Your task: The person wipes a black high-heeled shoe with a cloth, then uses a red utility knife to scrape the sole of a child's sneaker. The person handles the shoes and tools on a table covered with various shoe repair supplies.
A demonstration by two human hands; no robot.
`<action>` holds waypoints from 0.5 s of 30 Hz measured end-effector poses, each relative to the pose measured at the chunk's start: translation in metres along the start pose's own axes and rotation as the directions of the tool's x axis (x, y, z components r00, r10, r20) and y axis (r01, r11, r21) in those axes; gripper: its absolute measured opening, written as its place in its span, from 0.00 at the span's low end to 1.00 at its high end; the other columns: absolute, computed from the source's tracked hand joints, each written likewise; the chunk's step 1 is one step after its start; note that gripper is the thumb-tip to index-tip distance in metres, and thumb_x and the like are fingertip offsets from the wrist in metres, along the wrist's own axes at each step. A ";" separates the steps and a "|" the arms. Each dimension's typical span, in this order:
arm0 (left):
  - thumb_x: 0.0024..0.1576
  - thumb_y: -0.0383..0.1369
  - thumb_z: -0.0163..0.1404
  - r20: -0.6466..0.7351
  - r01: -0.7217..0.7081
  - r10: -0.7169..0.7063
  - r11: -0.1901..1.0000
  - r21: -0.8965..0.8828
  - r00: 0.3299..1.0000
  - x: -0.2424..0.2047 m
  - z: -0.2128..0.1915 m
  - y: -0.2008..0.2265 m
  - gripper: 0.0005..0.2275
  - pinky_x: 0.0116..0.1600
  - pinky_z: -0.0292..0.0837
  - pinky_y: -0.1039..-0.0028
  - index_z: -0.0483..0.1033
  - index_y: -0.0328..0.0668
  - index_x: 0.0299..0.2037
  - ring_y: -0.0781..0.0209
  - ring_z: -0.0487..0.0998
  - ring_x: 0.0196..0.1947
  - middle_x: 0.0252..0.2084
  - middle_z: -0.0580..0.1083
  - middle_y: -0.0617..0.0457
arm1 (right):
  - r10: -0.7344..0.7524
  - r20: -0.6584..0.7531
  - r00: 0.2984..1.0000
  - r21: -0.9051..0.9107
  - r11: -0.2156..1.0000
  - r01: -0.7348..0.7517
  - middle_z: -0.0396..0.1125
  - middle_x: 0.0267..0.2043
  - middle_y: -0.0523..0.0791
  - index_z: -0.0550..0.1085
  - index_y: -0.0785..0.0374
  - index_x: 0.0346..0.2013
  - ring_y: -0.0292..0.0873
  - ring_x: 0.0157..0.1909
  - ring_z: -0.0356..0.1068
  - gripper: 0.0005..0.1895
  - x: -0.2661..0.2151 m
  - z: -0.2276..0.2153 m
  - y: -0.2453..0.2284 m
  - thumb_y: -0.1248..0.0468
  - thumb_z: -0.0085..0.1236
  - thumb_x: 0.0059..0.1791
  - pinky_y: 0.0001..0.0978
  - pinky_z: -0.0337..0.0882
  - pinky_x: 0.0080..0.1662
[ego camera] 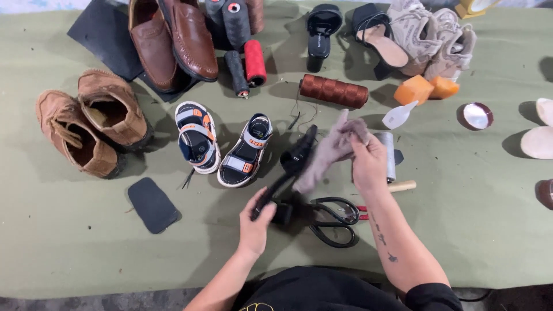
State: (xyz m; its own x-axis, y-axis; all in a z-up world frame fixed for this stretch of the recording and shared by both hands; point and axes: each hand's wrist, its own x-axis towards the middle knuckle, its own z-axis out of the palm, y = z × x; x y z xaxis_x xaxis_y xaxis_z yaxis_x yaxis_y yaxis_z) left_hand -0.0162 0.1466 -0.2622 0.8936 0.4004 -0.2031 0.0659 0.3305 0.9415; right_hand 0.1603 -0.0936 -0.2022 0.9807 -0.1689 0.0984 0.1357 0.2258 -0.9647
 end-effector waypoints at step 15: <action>0.47 0.39 0.67 0.485 -0.776 0.609 0.433 0.459 0.628 -0.022 -0.006 -0.030 0.31 0.61 0.73 0.53 0.65 0.37 0.57 0.36 0.76 0.54 0.55 0.72 0.35 | 0.402 0.747 0.530 -0.662 0.531 0.530 0.54 0.74 0.55 0.63 0.68 0.69 0.54 0.77 0.49 0.36 -0.106 0.036 -0.066 0.43 0.34 0.57 0.48 0.51 0.70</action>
State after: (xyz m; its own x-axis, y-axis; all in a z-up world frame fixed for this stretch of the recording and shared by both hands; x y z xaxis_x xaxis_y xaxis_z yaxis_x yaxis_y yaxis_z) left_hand -0.0409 0.1331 -0.2875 0.8164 0.0376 0.5762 -0.4606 -0.5595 0.6891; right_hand 0.0529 -0.0559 -0.1405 0.6793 0.7177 -0.1531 0.4985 -0.6043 -0.6215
